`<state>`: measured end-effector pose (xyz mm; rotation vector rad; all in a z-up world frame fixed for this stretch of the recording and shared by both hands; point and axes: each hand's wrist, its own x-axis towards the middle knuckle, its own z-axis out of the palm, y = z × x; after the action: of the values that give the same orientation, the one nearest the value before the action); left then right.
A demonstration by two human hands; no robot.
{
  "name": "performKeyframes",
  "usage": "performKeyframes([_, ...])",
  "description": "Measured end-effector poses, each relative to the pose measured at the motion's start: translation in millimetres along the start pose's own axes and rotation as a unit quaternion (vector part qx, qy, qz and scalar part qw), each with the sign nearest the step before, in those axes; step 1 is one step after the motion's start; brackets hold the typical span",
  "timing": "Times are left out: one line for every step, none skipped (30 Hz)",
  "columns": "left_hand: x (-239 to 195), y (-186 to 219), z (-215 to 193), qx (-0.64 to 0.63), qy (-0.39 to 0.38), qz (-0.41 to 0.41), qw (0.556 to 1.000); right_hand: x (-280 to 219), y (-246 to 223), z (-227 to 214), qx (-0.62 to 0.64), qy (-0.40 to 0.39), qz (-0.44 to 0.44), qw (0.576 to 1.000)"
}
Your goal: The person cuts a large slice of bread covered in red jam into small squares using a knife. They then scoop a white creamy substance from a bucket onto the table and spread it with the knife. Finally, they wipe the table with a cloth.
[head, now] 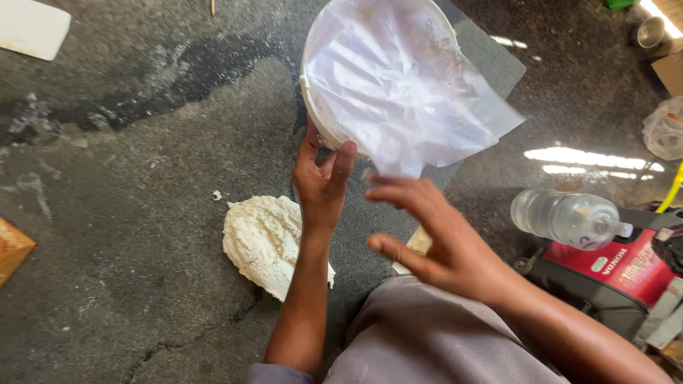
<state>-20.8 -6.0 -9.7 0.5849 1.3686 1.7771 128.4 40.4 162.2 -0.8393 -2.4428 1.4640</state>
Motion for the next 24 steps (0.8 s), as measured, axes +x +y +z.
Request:
performKeyframes([1, 0, -4, 0.028, -0.008, -0.007, 1.0, 0, 10, 0, 0.01, 0.02, 0.003, 1.0])
performKeyframes([2, -1, -7, 0.056, -0.015, -0.014, 0.998, 1, 19, -1, 0.019, 0.04, 0.007, 0.999])
performKeyframes([2, -2, -9, 0.047, -0.01, -0.034, 0.998, 2, 26, -3, 0.005, 0.039, 0.014, 0.999])
performKeyframes([3, -4, -11, 0.038, -0.004, -0.054, 0.998, 4, 32, -5, -0.01, 0.038, 0.021, 0.999])
performKeyframes([2, -5, -11, 0.029, 0.0, -0.075, 0.997, 4, 35, -8, -0.025, 0.039, 0.03, 0.998])
performKeyframes([2, -6, -10, 0.035, -0.003, -0.056, 0.998, 5, 37, -9, -0.055, 0.012, 0.034, 0.998])
performKeyframes([2, -7, -9, 0.04, -0.006, -0.038, 0.998, 7, 37, -9, -0.086, -0.016, 0.04, 0.995])
performKeyframes([2, -7, -9, 0.045, -0.009, -0.02, 0.999, 9, 35, -8, -0.117, -0.043, 0.046, 0.991])
performKeyframes([1, -7, -7, 0.04, -0.001, -0.037, 0.999, 10, 34, -6, -0.167, -0.049, 0.049, 0.984])
performKeyframes([1, -6, -5, 0.035, 0.008, -0.054, 0.998, 9, 32, -3, -0.216, -0.055, 0.052, 0.973])
performKeyframes([2, -6, -3, 0.029, 0.017, -0.071, 0.997, 9, 31, -2, -0.266, -0.061, 0.055, 0.961])
performKeyframes([2, -4, -2, 0.026, 0.019, -0.076, 0.997, 6, 30, 1, -0.268, -0.049, 0.057, 0.961])
performKeyframes([1, -1, -1, 0.022, 0.023, -0.079, 0.996, 4, 29, 2, -0.271, -0.038, 0.054, 0.96])
performKeyframes([0, 1, -1, 0.019, 0.028, -0.082, 0.996, 0, 28, 2, -0.273, -0.028, 0.052, 0.96])
performKeyframes([1, 3, 0, 0.016, 0.034, -0.089, 0.995, -3, 29, -1, -0.261, -0.028, 0.042, 0.964])
performKeyframes([2, 4, 1, 0.014, 0.04, -0.096, 0.994, -6, 29, -6, -0.248, -0.028, 0.032, 0.968])
performKeyframes([2, 6, 2, 0.01, 0.045, -0.104, 0.994, -10, 28, -13, -0.236, -0.028, 0.023, 0.971])
performKeyframes([2, 7, 2, 0.021, 0.042, -0.106, 0.993, -13, 27, -22, -0.189, -0.055, 0.044, 0.979])
performKeyframes([3, 8, 2, 0.03, 0.039, -0.11, 0.993, -17, 23, -32, -0.142, -0.085, 0.065, 0.984])
performKeyframes([6, 9, 2, 0.04, 0.037, -0.114, 0.992, -17, 19, -41, -0.095, -0.114, 0.087, 0.985])
performKeyframes([6, 10, 2, 0.042, 0.037, -0.116, 0.992, -18, 13, -50, -0.072, -0.058, 0.043, 0.995])
performKeyframes([7, 10, 3, 0.043, 0.037, -0.117, 0.992, -17, 7, -59, -0.048, -0.002, -0.002, 0.999])
performKeyframes([6, 10, 2, 0.045, 0.04, -0.119, 0.991, -14, 1, -64, -0.021, 0.051, -0.047, 0.997])
performKeyframes([5, 10, 3, 0.043, 0.04, -0.113, 0.992, -7, -3, -68, -0.065, 0.086, -0.068, 0.992])
